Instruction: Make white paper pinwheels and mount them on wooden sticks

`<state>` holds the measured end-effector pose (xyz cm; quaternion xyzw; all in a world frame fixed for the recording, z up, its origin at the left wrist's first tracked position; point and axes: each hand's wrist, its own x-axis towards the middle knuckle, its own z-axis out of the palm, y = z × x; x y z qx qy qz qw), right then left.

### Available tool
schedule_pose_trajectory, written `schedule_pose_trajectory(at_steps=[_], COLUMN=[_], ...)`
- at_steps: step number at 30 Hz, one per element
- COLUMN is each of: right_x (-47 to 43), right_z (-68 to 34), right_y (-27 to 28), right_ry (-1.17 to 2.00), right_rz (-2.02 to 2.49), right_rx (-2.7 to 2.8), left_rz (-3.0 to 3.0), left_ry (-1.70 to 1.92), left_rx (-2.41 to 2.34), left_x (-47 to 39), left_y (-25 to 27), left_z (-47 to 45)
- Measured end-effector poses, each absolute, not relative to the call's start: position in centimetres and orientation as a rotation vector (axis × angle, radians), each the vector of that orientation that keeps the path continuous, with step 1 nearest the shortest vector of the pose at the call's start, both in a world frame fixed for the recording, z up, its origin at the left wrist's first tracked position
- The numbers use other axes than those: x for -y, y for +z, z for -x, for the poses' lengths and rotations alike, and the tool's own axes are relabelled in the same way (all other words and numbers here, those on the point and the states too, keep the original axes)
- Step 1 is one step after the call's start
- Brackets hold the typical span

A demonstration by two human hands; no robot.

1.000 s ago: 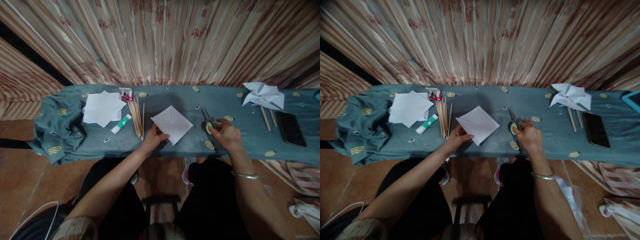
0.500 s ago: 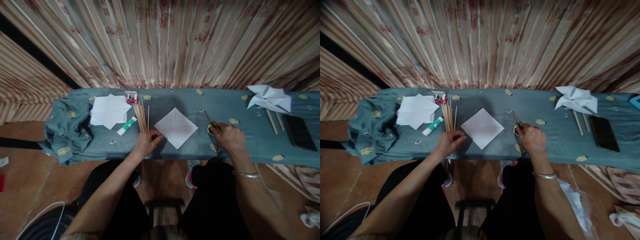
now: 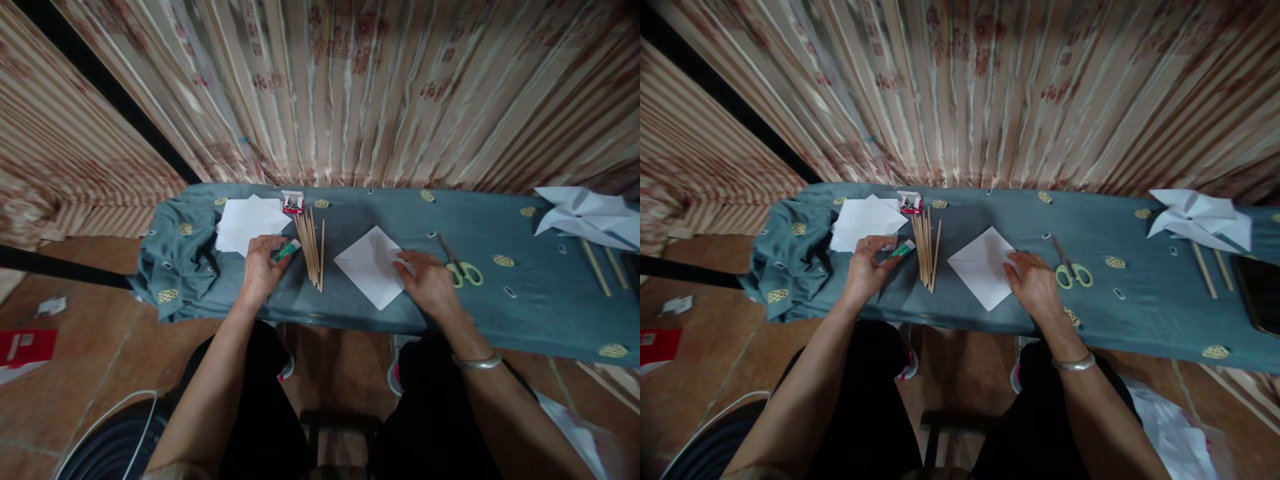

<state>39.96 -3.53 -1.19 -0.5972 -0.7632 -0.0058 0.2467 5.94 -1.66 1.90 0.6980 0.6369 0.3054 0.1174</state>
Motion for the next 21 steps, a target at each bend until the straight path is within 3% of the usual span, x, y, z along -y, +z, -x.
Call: schedule_pose_trajectory(at_steps=[9, 14, 17, 21], right_x=[3.2, 3.5, 4.3, 5.6], right_z=[-36.5, -35.3, -34.1, -32.4], right_y=[-1.0, -0.6, -0.1, 0.7], right_ry=[0.079, 0.212, 0.444, 1.097], right_rz=[1.43, 1.389, 1.394, 1.292], right_rx=[2.092, 2.059, 1.952, 1.624], left_rz=[-2.135, -1.971, -1.7, -1.381], left_ry=[0.372, 0.507, 0.833, 0.948], left_rx=[-1.98, -2.041, -1.885, -1.368], left_x=[2.4, 2.4, 2.8, 4.5], left_y=[0.6, 0.9, 1.4, 2.2], left_z=[-2.9, -2.8, -4.1, -8.6])
